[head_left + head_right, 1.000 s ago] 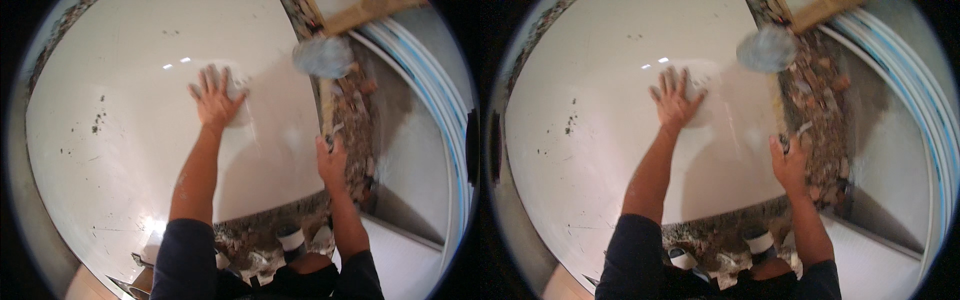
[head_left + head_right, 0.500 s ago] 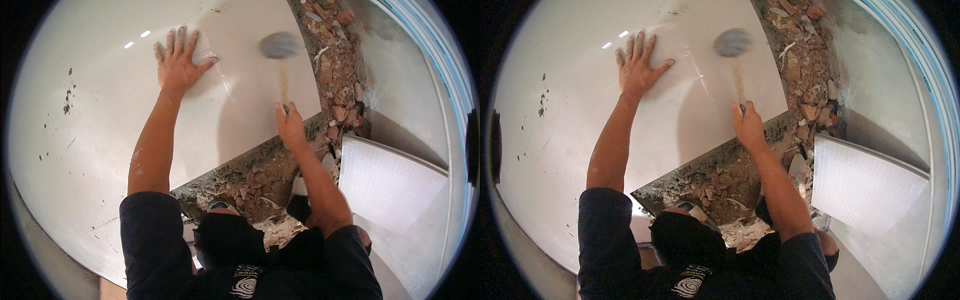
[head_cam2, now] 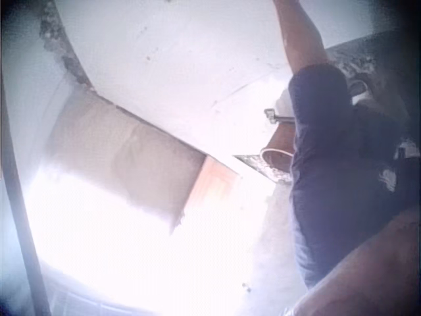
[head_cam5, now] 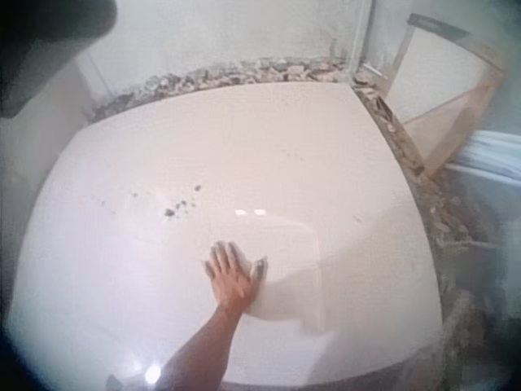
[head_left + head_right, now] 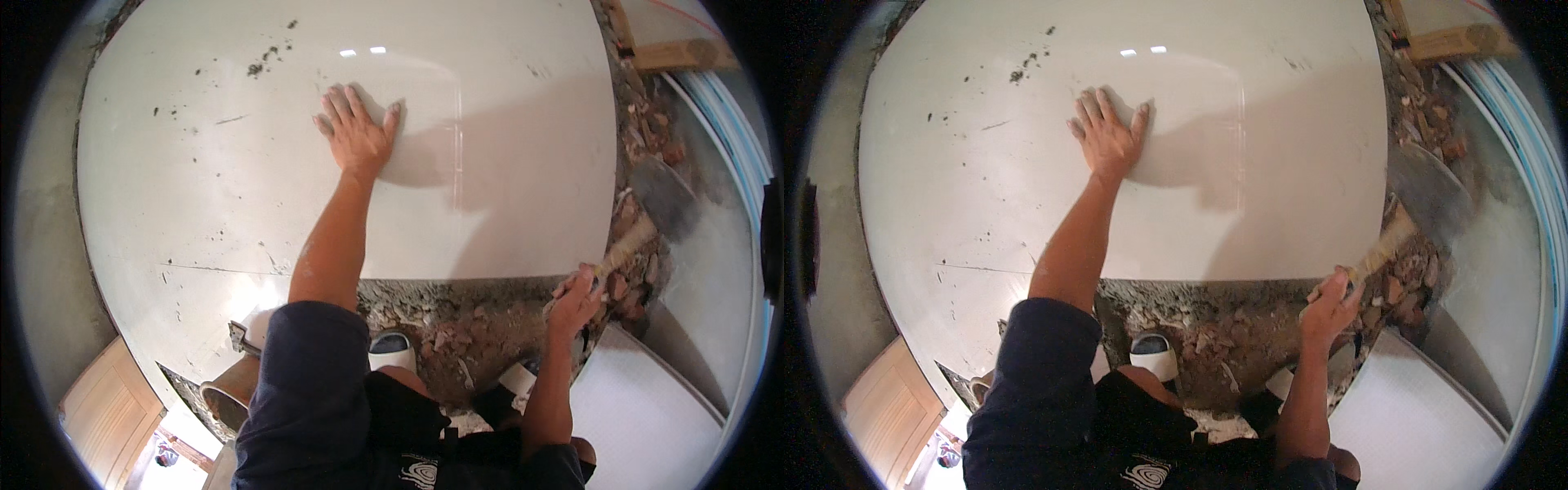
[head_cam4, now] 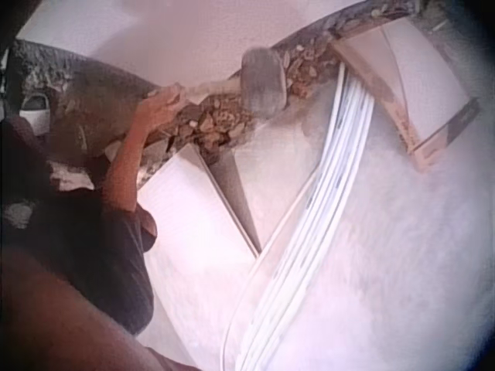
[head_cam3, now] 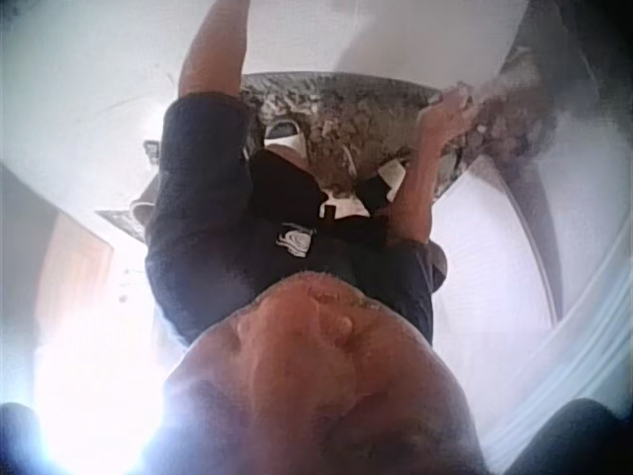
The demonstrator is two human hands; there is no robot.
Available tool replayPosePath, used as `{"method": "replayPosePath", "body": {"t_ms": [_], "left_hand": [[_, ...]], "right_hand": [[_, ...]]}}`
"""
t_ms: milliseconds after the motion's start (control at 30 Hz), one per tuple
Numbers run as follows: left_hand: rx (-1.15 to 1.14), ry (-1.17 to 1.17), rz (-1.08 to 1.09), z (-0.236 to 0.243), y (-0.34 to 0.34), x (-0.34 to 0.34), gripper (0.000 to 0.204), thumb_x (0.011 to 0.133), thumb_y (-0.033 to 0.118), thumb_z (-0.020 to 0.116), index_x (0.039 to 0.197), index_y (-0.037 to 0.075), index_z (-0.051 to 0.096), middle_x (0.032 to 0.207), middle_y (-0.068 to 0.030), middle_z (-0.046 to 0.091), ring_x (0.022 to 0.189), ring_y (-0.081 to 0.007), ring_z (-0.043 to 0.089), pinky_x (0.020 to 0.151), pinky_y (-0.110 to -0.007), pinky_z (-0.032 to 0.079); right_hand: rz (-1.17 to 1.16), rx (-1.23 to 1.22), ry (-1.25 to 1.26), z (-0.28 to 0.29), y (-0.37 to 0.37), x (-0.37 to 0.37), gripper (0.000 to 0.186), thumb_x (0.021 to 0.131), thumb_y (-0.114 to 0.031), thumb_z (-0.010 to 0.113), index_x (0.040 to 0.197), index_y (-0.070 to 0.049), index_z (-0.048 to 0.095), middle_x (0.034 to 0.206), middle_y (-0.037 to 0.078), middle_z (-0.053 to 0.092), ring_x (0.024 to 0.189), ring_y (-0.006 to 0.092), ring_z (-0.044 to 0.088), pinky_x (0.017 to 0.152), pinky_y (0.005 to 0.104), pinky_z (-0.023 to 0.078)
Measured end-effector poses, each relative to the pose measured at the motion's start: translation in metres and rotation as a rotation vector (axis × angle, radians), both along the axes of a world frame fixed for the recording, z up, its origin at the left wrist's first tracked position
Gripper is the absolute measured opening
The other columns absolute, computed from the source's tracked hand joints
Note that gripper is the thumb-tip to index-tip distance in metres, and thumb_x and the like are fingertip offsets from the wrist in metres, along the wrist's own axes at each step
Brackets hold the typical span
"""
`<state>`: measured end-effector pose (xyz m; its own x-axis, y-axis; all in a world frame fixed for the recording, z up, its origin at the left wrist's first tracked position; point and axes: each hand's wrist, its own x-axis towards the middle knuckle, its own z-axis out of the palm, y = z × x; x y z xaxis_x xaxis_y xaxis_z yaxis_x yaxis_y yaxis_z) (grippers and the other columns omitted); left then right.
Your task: The person spreads cement on the floor with a trowel, places a white tile, and taps it with a rubber mallet to secure it. The person repeats this process for multiple tiles, ensuring each is properly aligned and set.
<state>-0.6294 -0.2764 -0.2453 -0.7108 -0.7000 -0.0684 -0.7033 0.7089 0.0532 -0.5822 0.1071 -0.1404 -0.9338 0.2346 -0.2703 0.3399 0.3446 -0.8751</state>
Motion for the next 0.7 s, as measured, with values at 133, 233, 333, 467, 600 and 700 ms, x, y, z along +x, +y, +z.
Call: {"method": "replayPosePath", "body": {"t_ms": [133,233,333,467,600,700], "left_hand": [[0.078,0.077,0.029,0.001,-0.004,0.003,0.099,0.087,0.074,0.032,0.150,-0.001,0.016,0.156,-0.0213,0.014,0.146,-0.0356,0.004,0.118,-0.051,0.003],[0.055,0.090,0.069,0.006,-0.001,0.002,0.099,0.087,0.073,0.035,0.149,-0.002,0.016,0.156,-0.0234,0.013,0.146,-0.0369,0.003,0.117,-0.052,0.003],[0.120,0.077,0.088,0.012,-0.002,0.003,0.102,0.085,0.074,0.038,0.150,-0.002,0.015,0.155,-0.0248,0.013,0.146,-0.0378,0.004,0.117,-0.054,0.002],[0.138,0.034,0.093,0.014,-0.005,0.000,0.103,0.084,0.075,0.038,0.150,-0.001,0.015,0.155,-0.0244,0.012,0.146,-0.0375,0.003,0.116,-0.054,0.002],[0.128,0.080,0.098,0.014,-0.005,-0.002,0.103,0.084,0.075,0.038,0.150,-0.001,0.015,0.155,-0.0246,0.013,0.146,-0.0382,0.003,0.116,-0.055,0.002],[0.115,0.097,0.091,0.014,-0.005,0.000,0.103,0.084,0.075,0.037,0.150,-0.001,0.016,0.155,-0.0250,0.013,0.146,-0.0391,0.003,0.116,-0.055,0.002]], "right_hand": [[0.149,0.443,-0.033,-0.019,-0.020,-0.012,0.045,0.098,-0.034,0.051,0.118,0.005,0.049,0.080,0.011,0.055,0.071,0.0173,0.054,0.063,0.0308,0.046],[0.228,0.385,-0.151,-0.034,-0.022,-0.020,0.051,0.098,-0.036,0.050,0.123,0.008,0.048,0.092,0.022,0.060,0.082,0.0302,0.060,0.073,0.0384,0.048],[0.177,0.452,-0.090,-0.041,-0.031,-0.026,0.054,0.098,-0.036,0.050,0.126,0.009,0.047,0.095,0.027,0.063,0.086,0.0382,0.063,0.075,0.0424,0.049],[0.503,0.515,-0.082,-0.033,-0.063,-0.044,0.049,0.098,-0.030,0.051,0.125,0.010,0.047,0.086,0.024,0.065,0.078,0.0359,0.065,0.070,0.0397,0.050],[0.356,0.281,0.000,-0.017,-0.096,-0.065,0.040,0.097,-0.028,0.054,0.111,0.009,0.052,0.079,0.020,0.063,0.069,0.0303,0.061,0.065,0.0384,0.048],[0.451,0.420,0.164,-0.019,-0.113,-0.078,0.038,0.096,-0.030,0.055,0.102,0.007,0.054,0.074,0.019,0.060,0.065,0.0274,0.058,0.062,0.0389,0.047]]}}
